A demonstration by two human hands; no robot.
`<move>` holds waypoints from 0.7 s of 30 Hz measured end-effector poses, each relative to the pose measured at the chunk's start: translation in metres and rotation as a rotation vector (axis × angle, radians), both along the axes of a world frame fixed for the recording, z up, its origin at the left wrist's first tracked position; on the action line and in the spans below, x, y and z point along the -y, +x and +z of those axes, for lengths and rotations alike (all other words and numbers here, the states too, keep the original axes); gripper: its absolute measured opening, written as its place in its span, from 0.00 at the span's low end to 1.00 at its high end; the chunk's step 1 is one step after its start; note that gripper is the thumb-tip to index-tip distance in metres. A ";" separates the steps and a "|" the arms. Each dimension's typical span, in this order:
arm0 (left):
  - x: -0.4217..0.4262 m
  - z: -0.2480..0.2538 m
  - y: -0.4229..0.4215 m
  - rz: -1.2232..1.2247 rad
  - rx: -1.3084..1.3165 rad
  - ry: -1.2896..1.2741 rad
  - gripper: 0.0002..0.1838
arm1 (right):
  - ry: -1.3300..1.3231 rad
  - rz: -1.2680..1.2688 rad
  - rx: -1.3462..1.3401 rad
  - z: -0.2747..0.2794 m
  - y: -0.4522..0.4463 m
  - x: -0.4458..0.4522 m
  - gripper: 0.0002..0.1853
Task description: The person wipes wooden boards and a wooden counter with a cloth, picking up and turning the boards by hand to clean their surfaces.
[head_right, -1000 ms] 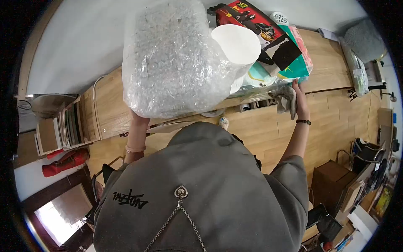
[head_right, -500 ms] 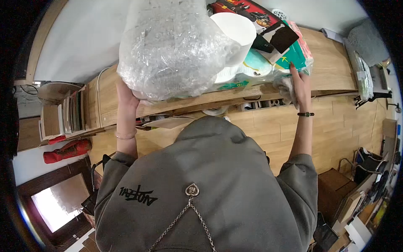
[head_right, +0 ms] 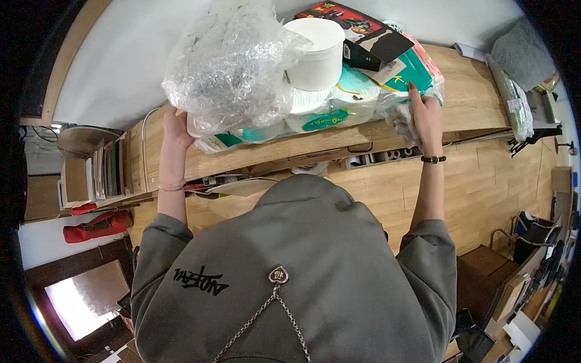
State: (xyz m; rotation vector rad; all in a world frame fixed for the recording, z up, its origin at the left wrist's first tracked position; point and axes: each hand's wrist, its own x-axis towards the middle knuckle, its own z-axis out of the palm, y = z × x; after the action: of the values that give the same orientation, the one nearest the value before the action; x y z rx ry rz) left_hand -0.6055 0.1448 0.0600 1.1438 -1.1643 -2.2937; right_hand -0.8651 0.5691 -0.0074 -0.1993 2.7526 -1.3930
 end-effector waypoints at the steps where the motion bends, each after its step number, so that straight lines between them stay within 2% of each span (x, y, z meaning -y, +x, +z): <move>1: 0.001 -0.001 -0.001 0.006 0.003 0.028 0.46 | 0.046 -0.020 -0.019 0.003 0.003 0.000 0.36; 6: 0.005 0.008 -0.007 0.004 0.015 0.041 0.46 | 0.140 -0.121 -0.094 0.024 0.023 0.013 0.36; 9: 0.027 -0.018 -0.009 -0.062 -0.054 -0.008 0.43 | 0.104 -0.099 -0.028 0.019 0.024 0.013 0.35; 11: 0.026 -0.026 -0.009 -0.028 -0.106 0.005 0.35 | 0.103 -0.102 0.007 0.014 0.022 0.009 0.34; 13: 0.040 -0.065 0.005 -0.221 -0.199 -0.304 0.28 | 0.098 -0.124 0.002 0.010 0.024 0.010 0.33; 15: 0.013 -0.033 -0.002 0.062 -0.171 0.059 0.26 | 0.083 -0.157 0.038 0.010 0.026 0.012 0.33; 17: 0.025 -0.055 0.008 0.028 -0.222 0.034 0.27 | 0.086 -0.216 0.078 0.019 0.038 0.017 0.33; 19: 0.008 -0.050 0.001 0.175 -0.147 -0.056 0.27 | 0.106 -0.231 0.186 0.033 0.046 0.022 0.31; 20: 0.010 -0.053 0.000 0.145 -0.162 -0.059 0.27 | 0.095 -0.260 0.174 0.018 0.045 0.017 0.31; 21: 0.013 -0.064 0.001 0.156 -0.239 -0.076 0.27 | -0.147 -0.243 0.126 -0.015 0.044 0.011 0.30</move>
State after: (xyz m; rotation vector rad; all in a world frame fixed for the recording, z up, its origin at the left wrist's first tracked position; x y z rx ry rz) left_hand -0.6041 0.1318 -0.0040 0.8721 -1.0255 -2.1767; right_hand -0.8210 0.5582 -0.0227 0.2193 2.6423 -1.6035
